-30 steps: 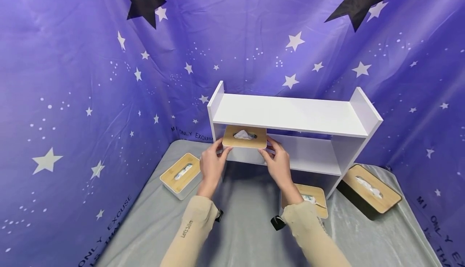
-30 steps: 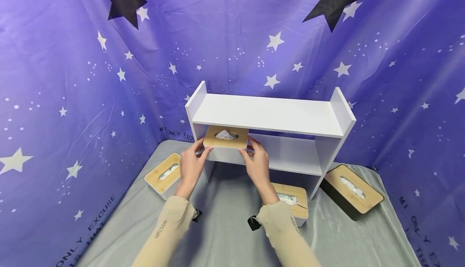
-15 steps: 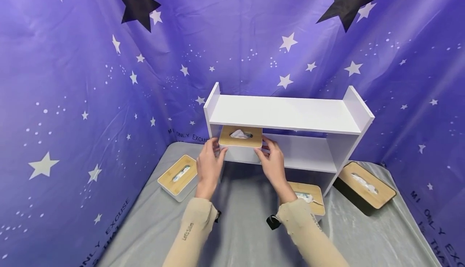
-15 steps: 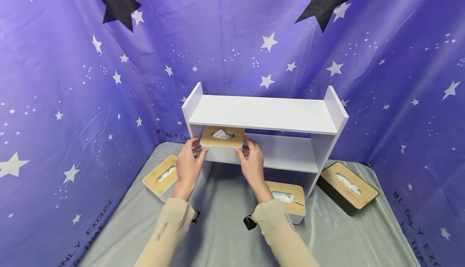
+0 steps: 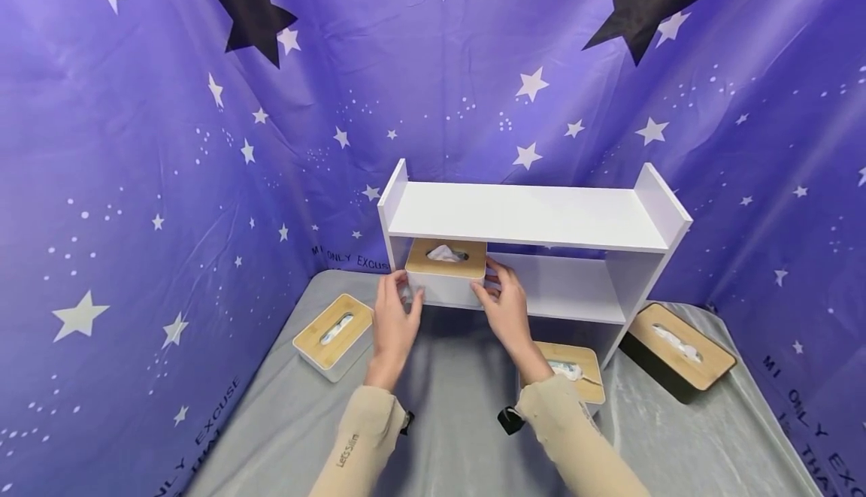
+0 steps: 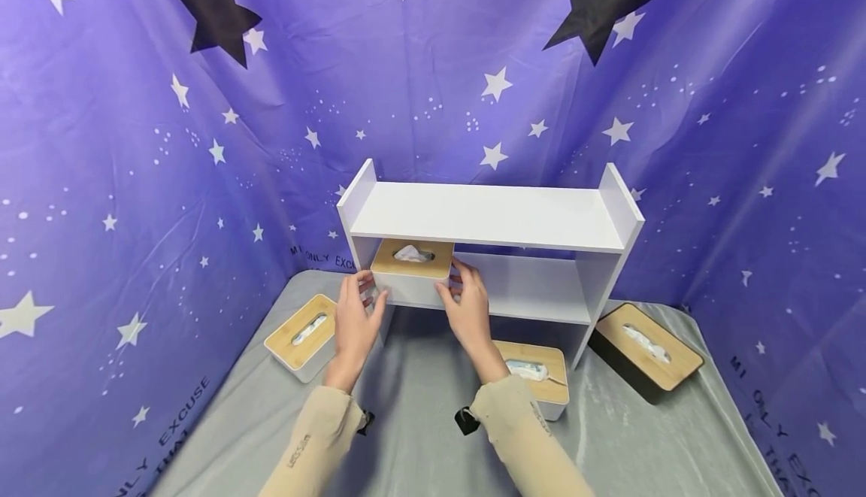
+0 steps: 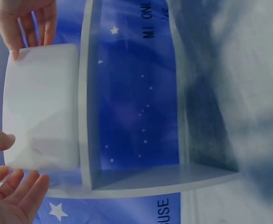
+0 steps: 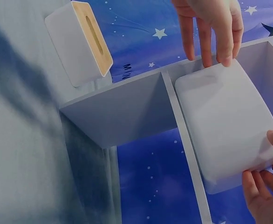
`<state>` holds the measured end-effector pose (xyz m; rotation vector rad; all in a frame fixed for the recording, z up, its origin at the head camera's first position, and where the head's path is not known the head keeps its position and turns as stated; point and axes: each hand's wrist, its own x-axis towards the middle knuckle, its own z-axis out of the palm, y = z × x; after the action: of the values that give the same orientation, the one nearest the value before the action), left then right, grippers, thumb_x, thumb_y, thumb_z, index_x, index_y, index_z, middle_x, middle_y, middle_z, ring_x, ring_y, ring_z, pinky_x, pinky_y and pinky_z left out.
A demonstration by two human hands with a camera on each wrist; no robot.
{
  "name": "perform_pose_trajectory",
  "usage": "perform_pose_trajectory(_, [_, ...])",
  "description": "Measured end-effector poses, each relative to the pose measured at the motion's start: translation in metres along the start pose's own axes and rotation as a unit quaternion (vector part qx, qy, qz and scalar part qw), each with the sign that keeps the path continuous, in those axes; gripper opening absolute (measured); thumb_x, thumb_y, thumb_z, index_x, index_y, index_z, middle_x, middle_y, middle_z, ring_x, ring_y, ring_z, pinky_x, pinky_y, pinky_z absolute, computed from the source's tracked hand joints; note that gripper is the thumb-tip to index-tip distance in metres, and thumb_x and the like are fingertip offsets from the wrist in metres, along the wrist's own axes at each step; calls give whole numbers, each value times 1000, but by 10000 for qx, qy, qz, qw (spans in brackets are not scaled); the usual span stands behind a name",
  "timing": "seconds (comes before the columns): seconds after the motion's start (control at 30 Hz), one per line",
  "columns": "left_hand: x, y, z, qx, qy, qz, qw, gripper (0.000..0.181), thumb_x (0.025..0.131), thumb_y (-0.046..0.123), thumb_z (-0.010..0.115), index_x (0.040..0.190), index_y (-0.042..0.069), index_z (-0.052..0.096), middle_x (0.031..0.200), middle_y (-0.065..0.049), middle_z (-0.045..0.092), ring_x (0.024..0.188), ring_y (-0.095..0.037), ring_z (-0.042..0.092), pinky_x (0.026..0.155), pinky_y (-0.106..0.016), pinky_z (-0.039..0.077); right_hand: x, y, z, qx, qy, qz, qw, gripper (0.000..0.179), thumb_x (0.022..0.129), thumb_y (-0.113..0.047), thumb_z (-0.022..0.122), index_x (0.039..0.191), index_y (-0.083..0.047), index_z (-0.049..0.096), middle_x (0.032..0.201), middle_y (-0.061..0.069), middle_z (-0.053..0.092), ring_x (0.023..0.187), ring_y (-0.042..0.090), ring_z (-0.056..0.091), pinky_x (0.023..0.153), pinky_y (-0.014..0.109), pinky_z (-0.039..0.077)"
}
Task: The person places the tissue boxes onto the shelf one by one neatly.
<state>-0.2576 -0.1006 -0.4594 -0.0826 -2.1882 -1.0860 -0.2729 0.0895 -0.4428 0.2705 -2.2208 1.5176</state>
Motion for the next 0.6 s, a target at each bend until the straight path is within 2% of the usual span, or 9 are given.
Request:
perform_pose_trajectory(0.23, [-21,-3,9,358,-14,321,9988,53,86,12,76,135,6,54,137,-11,51,118,-26,61,87,-35,60,-7,1,-6,134,-71,76,9999,50,88,-4,73,135,4,56,125,25,61,112,39,66,89,43,60])
perform_pose_trajectory(0.37, [-33,-5,17,493,-47,515,9974,60,84,11,78,138,5,52,143,-14,45,124,-31,56,92,-40,58,-9,3,-10,286,-153,24,9995,46,88,-2,72,131,5,58,126,25,62,110,40,67,90,43,60])
perform_pose_trajectory(0.5, [-38,-5,21,413,-71,515,9978,63,84,11,78,141,5,51,147,-15,41,131,-32,51,98,-44,54,-13,3,-15,363,-288,-111,9989,45,88,0,71,131,5,59,128,25,62,110,41,67,89,43,60])
perform_pose_trajectory(0.6, [-40,-6,21,408,-48,495,9979,62,85,12,78,141,7,51,147,-13,41,128,-31,53,94,-44,55,-16,4,-20,271,-363,-151,9989,44,89,-1,71,131,5,58,128,25,62,110,40,66,90,41,60])
